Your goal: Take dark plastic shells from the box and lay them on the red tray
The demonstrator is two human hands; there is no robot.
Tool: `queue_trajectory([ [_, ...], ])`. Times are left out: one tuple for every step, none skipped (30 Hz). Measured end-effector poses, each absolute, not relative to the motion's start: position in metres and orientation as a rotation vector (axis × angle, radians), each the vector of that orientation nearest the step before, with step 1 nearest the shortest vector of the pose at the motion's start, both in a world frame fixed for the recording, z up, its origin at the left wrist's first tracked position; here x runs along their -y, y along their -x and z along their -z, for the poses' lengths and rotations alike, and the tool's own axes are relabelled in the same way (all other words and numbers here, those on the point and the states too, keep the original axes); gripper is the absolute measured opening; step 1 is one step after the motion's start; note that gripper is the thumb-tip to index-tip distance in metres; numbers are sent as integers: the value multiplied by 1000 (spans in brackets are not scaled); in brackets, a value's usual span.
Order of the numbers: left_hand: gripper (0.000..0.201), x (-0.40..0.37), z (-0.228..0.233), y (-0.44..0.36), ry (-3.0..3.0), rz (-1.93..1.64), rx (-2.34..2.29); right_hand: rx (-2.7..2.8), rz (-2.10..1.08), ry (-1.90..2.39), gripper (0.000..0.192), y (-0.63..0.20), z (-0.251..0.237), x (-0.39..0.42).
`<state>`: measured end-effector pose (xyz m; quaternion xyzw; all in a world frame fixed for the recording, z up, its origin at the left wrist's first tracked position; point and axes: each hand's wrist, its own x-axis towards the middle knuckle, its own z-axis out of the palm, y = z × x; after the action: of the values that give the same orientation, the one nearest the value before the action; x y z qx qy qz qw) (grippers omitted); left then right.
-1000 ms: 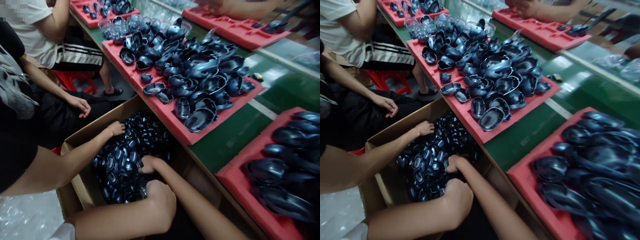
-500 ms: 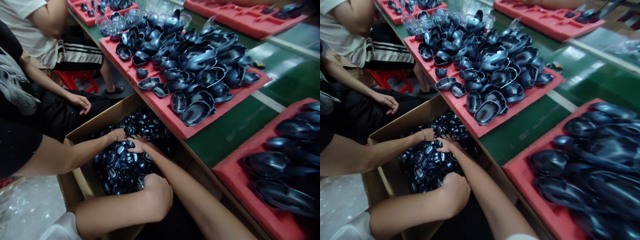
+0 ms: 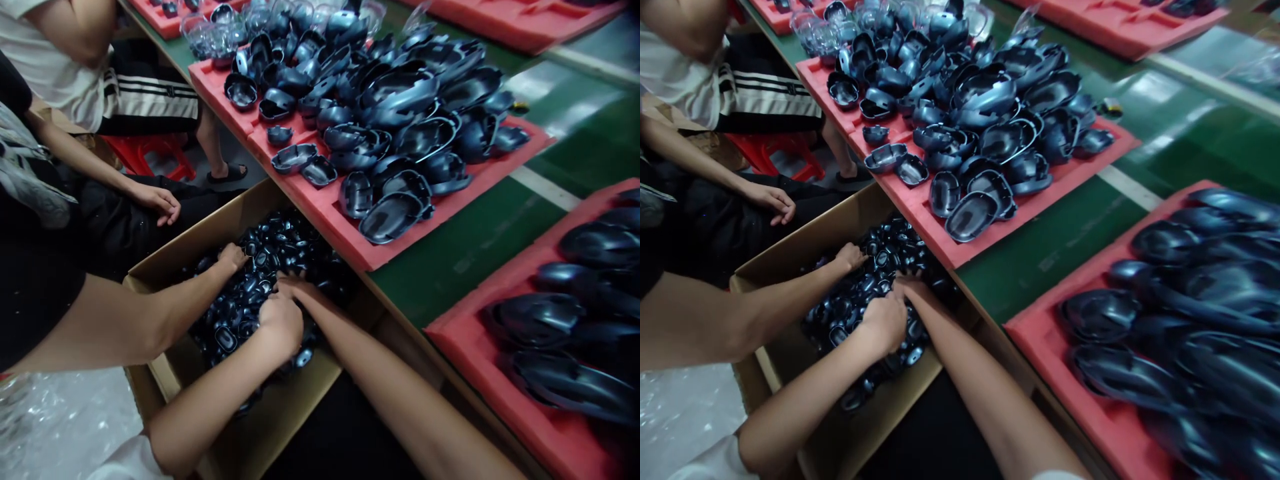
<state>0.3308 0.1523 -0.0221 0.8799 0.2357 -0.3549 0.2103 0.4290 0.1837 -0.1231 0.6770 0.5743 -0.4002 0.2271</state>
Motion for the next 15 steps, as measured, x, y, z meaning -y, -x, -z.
queue_trajectory([
  [50, -158, 31, -331, -2434, 1023, -720, -1598, 1055, -1894, 39, -430, 122, -188],
  [62, -163, 41, -331, -2407, 1069, -781, -1625, 990, -1937, 40, -431, 121, -192],
  [74, -169, 51, -330, -2368, 1113, -841, -1684, 916, -1982, 42, -431, 121, -197],
  [84, -175, 59, -327, -2331, 1148, -892, -1775, 848, -2011, 45, -432, 122, -201],
  [87, -184, 65, -323, -2312, 1158, -924, -1885, 803, -2007, 48, -432, 125, -205],
  [84, -196, 70, -317, -2316, 1144, -936, -1984, 788, -1972, 51, -433, 128, -208],
  [75, -210, 72, -308, -2333, 1123, -927, -2051, 799, -1917, 53, -433, 133, -211],
  [61, -225, 72, -299, -2380, 1091, -872, -2071, 823, -1862, 52, -435, 139, -212],
  [48, -241, 72, -288, -2420, 1067, -836, -2041, 849, -1824, 50, -436, 144, -214],
  [39, -255, 70, -277, -2467, 1045, -760, -1988, 860, -1814, 47, -438, 150, -214],
  [37, -267, 68, -266, -2551, 1016, -625, -1935, 857, -1822, 45, -441, 155, -215],
  [37, -276, 66, -257, -2614, 994, -505, -1892, 846, -1838, 42, -444, 160, -215],
  [36, -282, 64, -249, -2672, 960, -399, -1853, 834, -1857, 41, -448, 163, -214],
  [34, -285, 61, -243, -2715, 898, -373, -1810, 821, -1880, 40, -451, 166, -213],
  [31, -285, 57, -238, -2731, 838, -391, -1767, 808, -1905, 40, -455, 168, -211],
])
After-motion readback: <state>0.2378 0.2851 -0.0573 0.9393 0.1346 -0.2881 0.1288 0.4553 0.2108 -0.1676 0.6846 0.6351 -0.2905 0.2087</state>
